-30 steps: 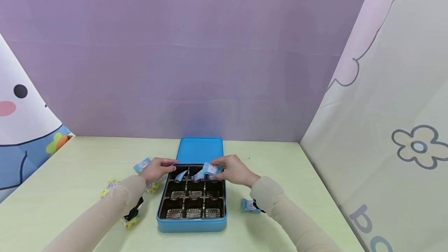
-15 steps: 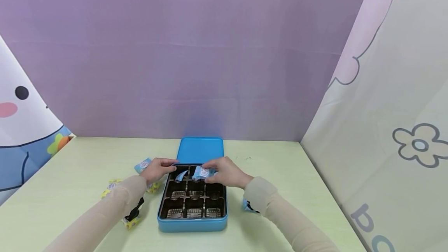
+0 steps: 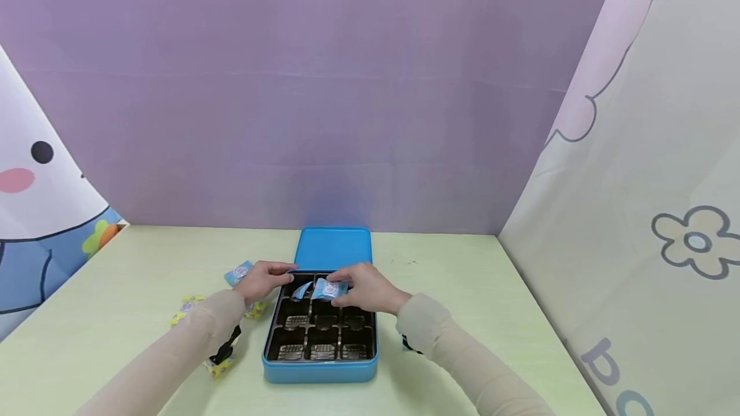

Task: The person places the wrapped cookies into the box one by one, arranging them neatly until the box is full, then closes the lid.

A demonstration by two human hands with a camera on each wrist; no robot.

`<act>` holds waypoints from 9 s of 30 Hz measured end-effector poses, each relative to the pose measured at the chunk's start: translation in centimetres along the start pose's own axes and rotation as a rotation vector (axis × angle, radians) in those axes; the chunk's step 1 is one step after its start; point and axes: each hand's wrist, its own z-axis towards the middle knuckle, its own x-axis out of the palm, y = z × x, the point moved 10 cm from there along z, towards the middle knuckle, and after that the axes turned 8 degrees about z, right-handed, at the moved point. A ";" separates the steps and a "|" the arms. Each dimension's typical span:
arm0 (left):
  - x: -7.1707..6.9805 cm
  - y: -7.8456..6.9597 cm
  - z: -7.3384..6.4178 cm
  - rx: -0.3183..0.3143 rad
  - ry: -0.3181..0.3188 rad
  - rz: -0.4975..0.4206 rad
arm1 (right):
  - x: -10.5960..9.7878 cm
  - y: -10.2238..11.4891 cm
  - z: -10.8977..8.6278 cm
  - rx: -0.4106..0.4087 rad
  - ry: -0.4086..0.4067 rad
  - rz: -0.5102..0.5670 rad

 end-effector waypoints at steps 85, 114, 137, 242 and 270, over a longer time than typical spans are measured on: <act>0.1 -0.3 -0.3 -0.003 -0.009 0.013 | 6.8 2.5 3.0 -0.040 0.185 -0.327; 0.0 -0.2 -0.3 -0.019 -0.009 0.006 | 6.6 2.3 2.9 -0.053 0.172 -0.305; 0.1 -0.3 -0.3 -0.010 -0.009 -0.017 | 0.0 -0.9 -0.7 0.027 -0.015 0.071; 0.0 -0.3 -0.4 0.000 -0.031 0.014 | -2.9 -13.6 -12.3 0.142 -0.113 0.055; 0.1 -0.4 -0.2 -0.002 -0.007 -0.013 | -3.3 -13.1 -12.0 0.147 -0.127 -0.012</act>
